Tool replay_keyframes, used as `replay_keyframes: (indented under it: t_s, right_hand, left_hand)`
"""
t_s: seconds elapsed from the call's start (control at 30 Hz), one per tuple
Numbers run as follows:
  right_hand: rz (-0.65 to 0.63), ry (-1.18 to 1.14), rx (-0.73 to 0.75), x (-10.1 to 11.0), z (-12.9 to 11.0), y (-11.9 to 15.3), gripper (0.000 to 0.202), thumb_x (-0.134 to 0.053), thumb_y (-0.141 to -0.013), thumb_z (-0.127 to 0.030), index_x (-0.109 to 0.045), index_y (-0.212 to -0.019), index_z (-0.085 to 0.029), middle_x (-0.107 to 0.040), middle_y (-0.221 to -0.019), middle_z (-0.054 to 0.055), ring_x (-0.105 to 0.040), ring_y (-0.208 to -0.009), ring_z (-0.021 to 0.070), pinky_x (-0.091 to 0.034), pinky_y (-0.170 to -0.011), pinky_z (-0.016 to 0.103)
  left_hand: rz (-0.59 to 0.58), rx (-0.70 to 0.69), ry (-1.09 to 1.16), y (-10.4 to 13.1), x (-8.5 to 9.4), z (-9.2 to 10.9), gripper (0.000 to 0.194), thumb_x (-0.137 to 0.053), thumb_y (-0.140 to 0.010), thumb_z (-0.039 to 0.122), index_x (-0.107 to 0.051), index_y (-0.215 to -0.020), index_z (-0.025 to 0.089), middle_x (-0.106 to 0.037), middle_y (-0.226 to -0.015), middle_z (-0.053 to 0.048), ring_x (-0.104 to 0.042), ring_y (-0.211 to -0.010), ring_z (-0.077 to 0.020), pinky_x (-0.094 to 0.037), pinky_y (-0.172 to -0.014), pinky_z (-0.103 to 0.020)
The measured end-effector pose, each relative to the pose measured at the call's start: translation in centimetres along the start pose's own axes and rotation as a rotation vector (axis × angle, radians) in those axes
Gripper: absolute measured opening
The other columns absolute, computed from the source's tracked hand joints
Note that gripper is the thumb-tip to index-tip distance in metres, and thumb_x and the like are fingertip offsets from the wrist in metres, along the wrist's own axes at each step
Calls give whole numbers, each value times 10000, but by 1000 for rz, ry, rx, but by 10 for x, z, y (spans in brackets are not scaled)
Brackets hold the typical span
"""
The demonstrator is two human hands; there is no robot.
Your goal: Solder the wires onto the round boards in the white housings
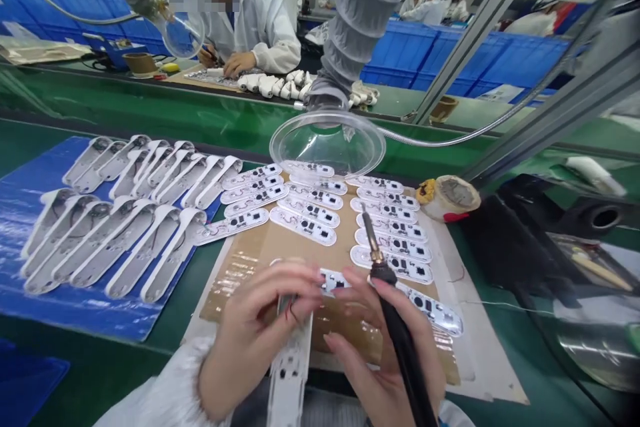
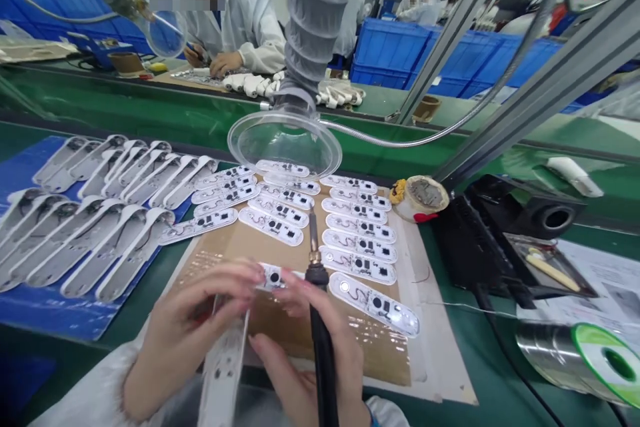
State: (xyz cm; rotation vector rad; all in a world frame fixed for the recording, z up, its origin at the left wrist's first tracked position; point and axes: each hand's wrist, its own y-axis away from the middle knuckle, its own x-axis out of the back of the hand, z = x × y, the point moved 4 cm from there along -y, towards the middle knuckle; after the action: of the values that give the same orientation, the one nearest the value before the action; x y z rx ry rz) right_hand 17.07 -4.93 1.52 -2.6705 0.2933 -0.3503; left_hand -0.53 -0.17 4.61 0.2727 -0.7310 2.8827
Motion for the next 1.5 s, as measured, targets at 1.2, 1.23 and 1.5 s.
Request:
replay_keyframes:
  t_s: [1.2, 1.23, 1.5]
  right_hand:
    - [-310, 244, -59, -5, 44, -13, 704, -730, -998, -248, -392, -1592, -415, -613, -1548, 49, -772, -1161, 213, -672, -1034, 377]
    - [-308, 234, -61, -4, 44, -13, 699, -732, -997, -241, -401, -1587, -416, -602, -1562, 46, -774, -1151, 206, -673, -1030, 365]
    - [-290, 175, -68, 4, 41, -13, 776, -778, -956, -164, -401, -1587, -413, -572, -1603, 19, -753, -1221, 197, -655, -1061, 320]
  left_hand:
    - [-547, -429, -675, -37, -14, -47, 220, -527, -1072, 122, -731, -991, 134, -696, -1406, -136, -597, -1416, -311, -510, -1213, -573]
    - [-543, -397, -660, -34, -12, -45, 220, -534, -1073, 131, -724, -964, 146, -695, -1416, -116, -592, -1419, -308, -495, -1223, -582]
    - [-406, -253, -583, -20, -16, -40, 183, -582, -1051, 177, -728, -955, 234, -687, -1417, -11, -367, -1589, -287, -56, -1349, -645]
